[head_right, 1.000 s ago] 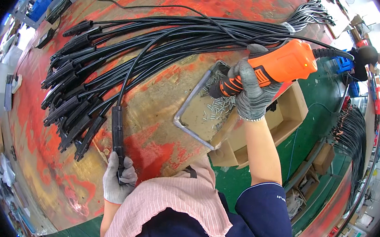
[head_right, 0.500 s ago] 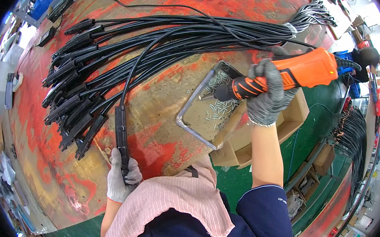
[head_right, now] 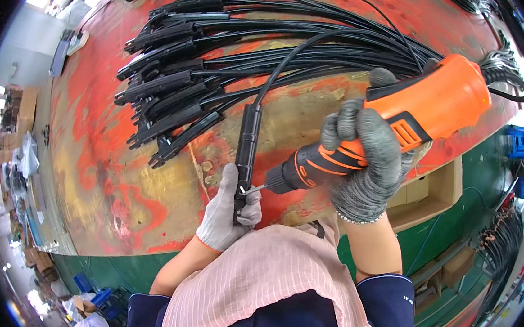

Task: Assembling electrical cable connectors using a power screwdriver.

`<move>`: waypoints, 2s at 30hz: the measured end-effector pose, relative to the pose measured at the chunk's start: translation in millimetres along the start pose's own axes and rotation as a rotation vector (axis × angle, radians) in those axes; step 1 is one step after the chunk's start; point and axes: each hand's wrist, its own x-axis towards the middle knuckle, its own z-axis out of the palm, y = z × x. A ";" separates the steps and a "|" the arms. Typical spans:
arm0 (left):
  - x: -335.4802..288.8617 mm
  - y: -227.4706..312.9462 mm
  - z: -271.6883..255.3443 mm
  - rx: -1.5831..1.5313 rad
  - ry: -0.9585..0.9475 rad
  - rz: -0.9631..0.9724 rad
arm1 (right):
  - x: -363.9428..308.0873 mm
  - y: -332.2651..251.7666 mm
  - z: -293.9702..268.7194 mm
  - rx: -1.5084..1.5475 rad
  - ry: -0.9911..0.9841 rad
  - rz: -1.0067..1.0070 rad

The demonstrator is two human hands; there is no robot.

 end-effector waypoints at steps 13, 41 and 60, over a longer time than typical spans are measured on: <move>11.6 -2.2 -18.8 -0.079 -0.122 -0.047 | -9.0 18.0 6.0 -0.031 -0.023 0.072; 9.6 -7.5 -0.4 -0.007 -0.085 0.097 | -55.7 -4.2 19.4 -0.102 -0.317 0.100; -34.8 39.2 -17.7 0.513 -0.083 0.339 | -38.7 -53.0 3.9 0.163 -0.312 -0.144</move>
